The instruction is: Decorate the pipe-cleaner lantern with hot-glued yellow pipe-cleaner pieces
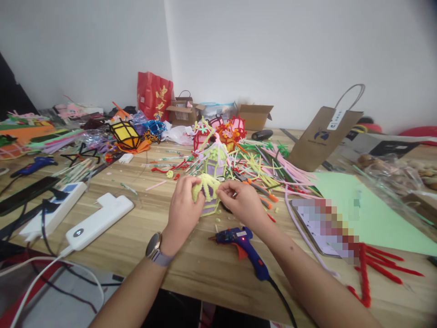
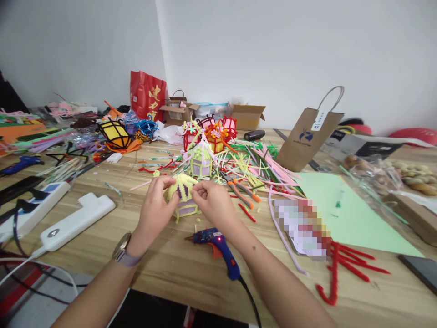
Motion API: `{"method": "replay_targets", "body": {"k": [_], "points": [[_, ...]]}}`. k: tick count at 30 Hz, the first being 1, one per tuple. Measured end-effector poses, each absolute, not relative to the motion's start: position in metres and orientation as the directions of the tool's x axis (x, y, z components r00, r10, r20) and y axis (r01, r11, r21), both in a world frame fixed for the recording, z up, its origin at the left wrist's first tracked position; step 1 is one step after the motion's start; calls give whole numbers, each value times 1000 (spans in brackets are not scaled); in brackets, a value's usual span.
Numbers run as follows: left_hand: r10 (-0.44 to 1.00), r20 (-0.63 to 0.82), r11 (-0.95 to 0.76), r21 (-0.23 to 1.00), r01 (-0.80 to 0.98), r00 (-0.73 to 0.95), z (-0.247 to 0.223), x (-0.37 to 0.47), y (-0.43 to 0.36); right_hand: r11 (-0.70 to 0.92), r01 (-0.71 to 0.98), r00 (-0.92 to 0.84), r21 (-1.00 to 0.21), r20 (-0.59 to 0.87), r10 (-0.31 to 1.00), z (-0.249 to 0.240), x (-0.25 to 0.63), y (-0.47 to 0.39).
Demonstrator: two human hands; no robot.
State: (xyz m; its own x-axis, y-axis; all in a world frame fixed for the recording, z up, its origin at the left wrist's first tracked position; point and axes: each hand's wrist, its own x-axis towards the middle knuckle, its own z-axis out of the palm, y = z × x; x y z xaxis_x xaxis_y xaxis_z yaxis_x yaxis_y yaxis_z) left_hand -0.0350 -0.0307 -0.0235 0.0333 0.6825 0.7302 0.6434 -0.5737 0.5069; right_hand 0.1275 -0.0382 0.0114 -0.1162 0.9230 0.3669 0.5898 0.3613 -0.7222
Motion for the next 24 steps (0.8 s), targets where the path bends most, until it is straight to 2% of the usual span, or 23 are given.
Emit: {"method": "replay_targets", "body": {"k": [5, 13, 24], "points": [[690, 724, -568, 514, 643, 31, -24, -36, -30, 353, 651, -157, -672, 336, 929, 8, 127, -39], [688, 724, -565, 502, 655, 39, -24, -36, -30, 342, 597, -91, -725, 363, 927, -4, 119, -38], [673, 738, -572, 466, 675, 60, -22, -33, -32, 297, 632, -21, -716, 367, 930, -6, 112, -40]]}}
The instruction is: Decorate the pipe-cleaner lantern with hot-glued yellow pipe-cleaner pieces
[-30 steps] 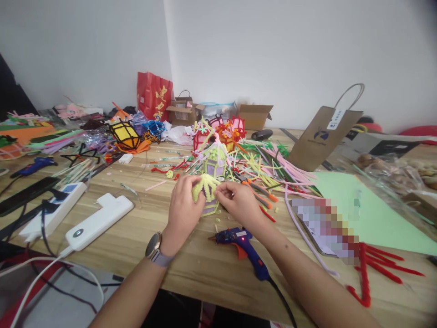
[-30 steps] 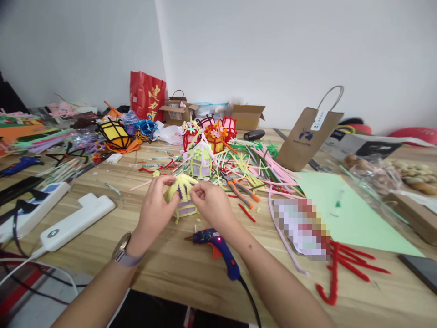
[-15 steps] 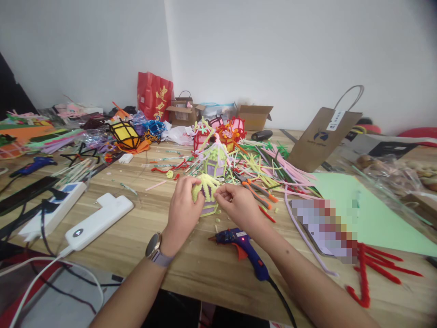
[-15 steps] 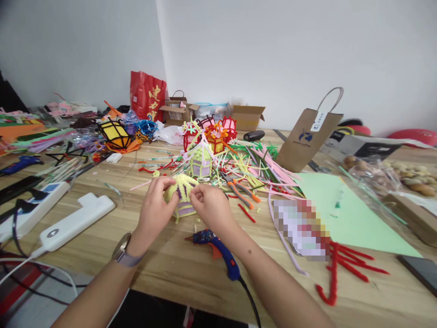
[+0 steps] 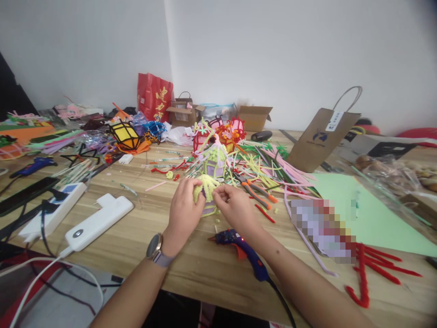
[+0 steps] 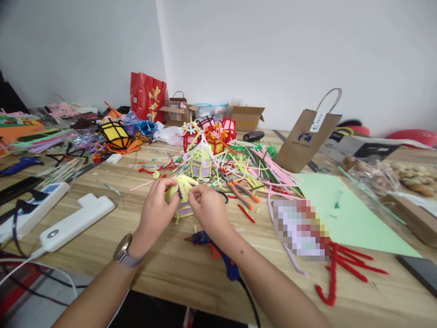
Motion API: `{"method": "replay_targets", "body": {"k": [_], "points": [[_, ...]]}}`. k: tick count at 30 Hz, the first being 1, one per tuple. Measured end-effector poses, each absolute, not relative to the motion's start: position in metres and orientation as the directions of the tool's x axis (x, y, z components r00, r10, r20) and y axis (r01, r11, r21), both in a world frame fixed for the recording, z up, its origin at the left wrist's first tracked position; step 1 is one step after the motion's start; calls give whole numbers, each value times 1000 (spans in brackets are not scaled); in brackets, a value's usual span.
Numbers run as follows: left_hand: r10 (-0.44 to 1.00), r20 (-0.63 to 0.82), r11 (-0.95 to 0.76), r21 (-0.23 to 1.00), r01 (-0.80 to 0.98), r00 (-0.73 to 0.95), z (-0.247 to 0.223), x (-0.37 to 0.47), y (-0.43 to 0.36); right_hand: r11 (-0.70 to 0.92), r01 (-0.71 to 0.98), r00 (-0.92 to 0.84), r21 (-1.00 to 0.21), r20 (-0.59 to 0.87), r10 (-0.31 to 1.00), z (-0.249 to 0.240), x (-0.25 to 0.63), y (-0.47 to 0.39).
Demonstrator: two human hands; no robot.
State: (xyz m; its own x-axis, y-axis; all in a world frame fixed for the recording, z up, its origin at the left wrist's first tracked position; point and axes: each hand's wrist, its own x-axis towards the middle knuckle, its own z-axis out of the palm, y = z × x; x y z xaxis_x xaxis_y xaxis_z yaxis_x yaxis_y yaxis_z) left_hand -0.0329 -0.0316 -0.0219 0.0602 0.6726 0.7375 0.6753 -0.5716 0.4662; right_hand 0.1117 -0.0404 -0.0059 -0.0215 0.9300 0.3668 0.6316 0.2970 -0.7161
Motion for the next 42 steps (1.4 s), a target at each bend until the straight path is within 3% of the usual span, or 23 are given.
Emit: {"method": "replay_targets", "body": {"k": [19, 28, 32, 37, 42], "points": [[661, 748, -557, 433, 709, 63, -23, -31, -35, 296, 690, -21, -661, 390, 921, -9, 108, -41], [646, 744, -629, 390, 672, 172, -17, -41, -30, 399, 722, -156, -565, 428, 890, 4, 115, -48], [681, 723, -557, 410, 722, 114, -21, -43, -36, 404, 711, -88, -576, 497, 863, 9, 125, -40], [665, 746, -455, 363, 813, 39, -28, -36, -45, 507, 676, -226, -535, 504, 834, 2, 131, -28], [664, 748, -450, 403, 797, -2, -28, -31, -41, 484, 664, -205, -570, 483, 851, -3, 124, -31]]}}
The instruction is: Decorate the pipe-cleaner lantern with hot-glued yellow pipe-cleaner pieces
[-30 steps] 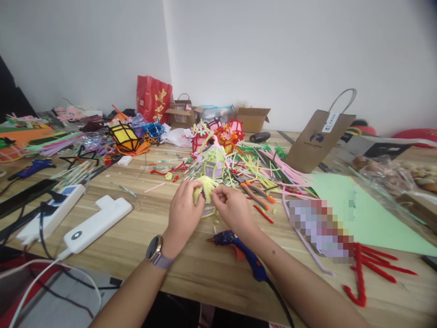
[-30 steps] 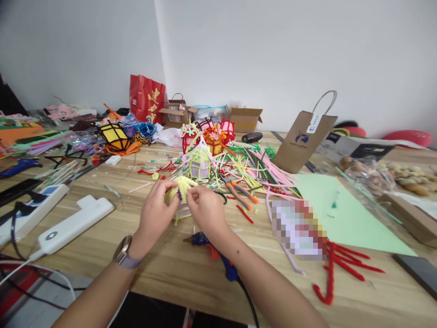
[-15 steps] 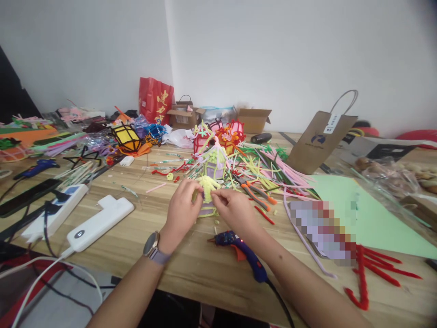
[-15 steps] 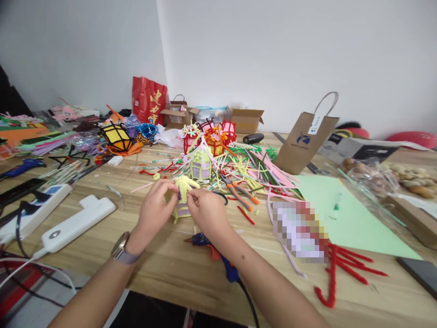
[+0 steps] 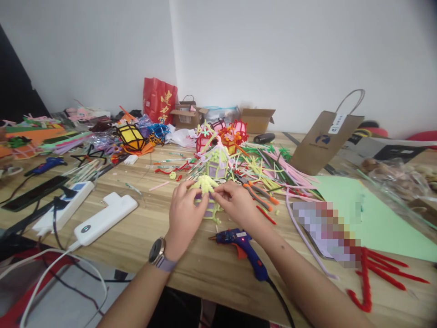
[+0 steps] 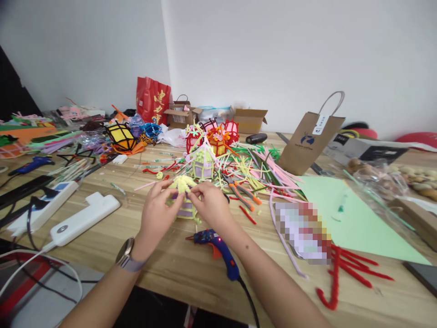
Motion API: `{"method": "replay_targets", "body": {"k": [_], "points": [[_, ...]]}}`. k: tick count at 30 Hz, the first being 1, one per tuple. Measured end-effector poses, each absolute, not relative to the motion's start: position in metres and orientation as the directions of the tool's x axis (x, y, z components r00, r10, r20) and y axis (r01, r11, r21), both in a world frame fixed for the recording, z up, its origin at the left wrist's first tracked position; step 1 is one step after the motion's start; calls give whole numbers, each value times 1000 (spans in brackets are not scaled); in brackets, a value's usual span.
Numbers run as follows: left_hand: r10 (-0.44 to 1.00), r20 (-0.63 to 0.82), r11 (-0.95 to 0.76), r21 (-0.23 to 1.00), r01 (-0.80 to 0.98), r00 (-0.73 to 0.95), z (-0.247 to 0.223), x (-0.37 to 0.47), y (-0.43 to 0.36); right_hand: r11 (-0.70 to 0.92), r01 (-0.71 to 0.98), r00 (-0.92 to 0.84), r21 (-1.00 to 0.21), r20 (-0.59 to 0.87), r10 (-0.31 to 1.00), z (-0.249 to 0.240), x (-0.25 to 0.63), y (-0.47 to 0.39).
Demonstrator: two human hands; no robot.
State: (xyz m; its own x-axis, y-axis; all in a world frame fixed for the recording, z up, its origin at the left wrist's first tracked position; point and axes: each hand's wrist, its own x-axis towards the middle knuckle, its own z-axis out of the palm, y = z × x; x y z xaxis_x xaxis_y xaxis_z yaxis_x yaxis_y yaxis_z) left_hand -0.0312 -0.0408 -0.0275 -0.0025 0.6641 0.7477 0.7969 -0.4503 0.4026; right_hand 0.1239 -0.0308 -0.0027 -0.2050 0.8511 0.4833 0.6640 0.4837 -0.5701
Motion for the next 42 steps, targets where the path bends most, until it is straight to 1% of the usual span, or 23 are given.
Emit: {"method": "replay_targets", "body": {"k": [4, 9, 14, 22, 30, 38, 42], "points": [[669, 743, -457, 426, 781, -14, -26, -32, -39, 477, 646, -175, -596, 493, 852, -3, 118, -37], [669, 742, -452, 462, 763, -53, -26, -32, -40, 489, 640, -182, -592, 502, 845, -6, 114, -39], [646, 760, -475, 472, 743, -70, -26, -30, -39, 502, 624, -171, -599, 522, 836, -6, 115, -39], [667, 742, -473, 494, 730, -70, -28, -30, -36, 470, 611, -155, -637, 485, 860, -6, 115, -37], [679, 733, -467, 473, 747, -41, -25, -32, -36, 460, 614, -156, -642, 472, 868, -5, 117, -37], [687, 725, -466, 490, 737, -47, -26, -32, -33, 457, 607, -172, -650, 455, 874, -5, 118, -37], [675, 737, -489, 465, 738, -17, -29, -35, -34, 458, 607, -175, -649, 453, 874, -4, 119, -37]]}}
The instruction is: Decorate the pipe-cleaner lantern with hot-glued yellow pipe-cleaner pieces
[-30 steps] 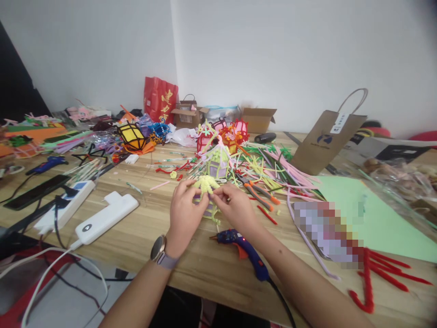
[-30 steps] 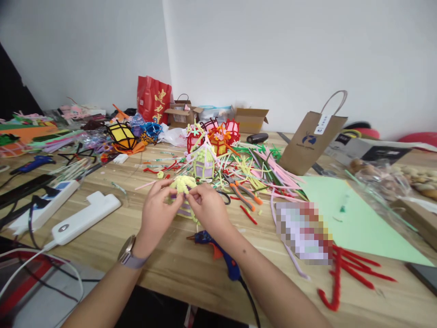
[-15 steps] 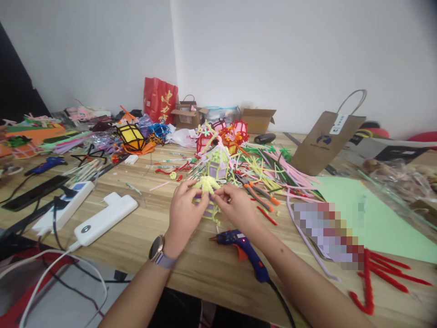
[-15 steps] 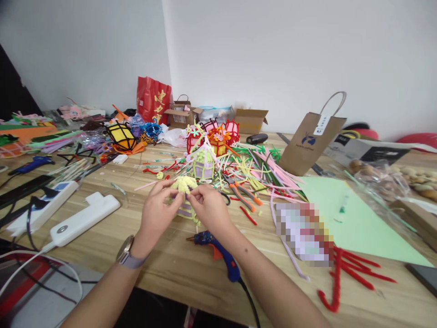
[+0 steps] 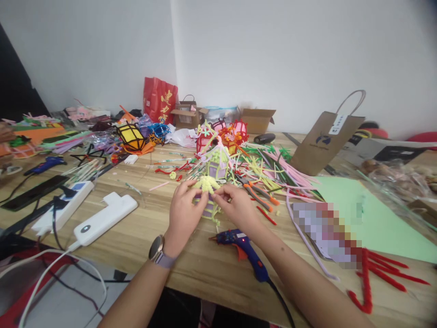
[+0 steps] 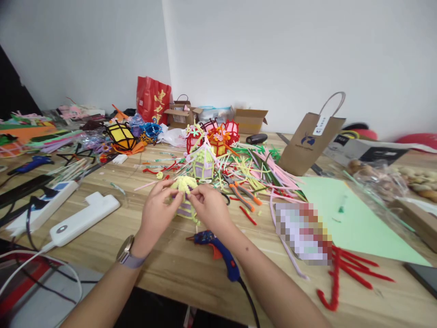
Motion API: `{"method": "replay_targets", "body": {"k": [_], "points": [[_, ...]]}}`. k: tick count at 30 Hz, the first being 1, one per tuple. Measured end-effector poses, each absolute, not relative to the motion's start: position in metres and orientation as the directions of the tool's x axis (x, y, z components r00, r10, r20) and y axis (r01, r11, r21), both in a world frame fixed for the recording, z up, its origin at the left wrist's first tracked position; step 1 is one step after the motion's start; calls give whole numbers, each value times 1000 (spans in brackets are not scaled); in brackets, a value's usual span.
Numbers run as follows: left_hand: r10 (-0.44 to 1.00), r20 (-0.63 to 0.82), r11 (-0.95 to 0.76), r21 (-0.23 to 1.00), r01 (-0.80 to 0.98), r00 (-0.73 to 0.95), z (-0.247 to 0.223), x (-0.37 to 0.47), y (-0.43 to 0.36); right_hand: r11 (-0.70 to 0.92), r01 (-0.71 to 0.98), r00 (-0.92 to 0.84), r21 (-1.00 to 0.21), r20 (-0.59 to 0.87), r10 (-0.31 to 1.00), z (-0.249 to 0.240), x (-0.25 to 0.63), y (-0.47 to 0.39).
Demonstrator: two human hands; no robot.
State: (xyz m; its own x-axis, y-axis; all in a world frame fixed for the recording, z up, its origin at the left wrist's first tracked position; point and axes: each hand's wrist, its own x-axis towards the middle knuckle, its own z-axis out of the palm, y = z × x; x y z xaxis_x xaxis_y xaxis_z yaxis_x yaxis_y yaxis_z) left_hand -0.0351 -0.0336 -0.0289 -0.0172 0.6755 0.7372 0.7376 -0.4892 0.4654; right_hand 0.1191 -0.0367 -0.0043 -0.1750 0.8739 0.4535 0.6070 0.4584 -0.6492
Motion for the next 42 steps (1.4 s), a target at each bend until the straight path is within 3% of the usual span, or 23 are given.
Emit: {"method": "replay_targets", "body": {"k": [7, 13, 19, 25, 32, 36, 42], "points": [[656, 755, -478, 430, 766, -14, -32, -35, -33, 476, 579, -205, -661, 447, 870, 3, 131, -30], [652, 758, -483, 414, 772, 2, -32, -36, -30, 283, 686, 73, -670, 451, 890, 19, 194, -15], [644, 764, -488, 387, 782, 24, -33, -38, -28, -17, 931, 90, -364, 186, 978, -4, 238, -13], [674, 737, -476, 385, 790, 47, -31, -39, -31, -181, 945, 236, -273, 185, 954, -18, 258, -13], [638, 769, -494, 379, 782, 31, -32, -43, -24, -442, 866, 493, -233, 259, 830, 5, 308, -17], [601, 799, -502, 354, 789, 24, -35, -46, -21, -456, 871, 488, -185, 213, 846, 5, 322, -7], [559, 829, -521, 345, 781, 7, -39, -46, -23, -327, 939, 323, -110, -51, 945, -10, 334, 18]]}}
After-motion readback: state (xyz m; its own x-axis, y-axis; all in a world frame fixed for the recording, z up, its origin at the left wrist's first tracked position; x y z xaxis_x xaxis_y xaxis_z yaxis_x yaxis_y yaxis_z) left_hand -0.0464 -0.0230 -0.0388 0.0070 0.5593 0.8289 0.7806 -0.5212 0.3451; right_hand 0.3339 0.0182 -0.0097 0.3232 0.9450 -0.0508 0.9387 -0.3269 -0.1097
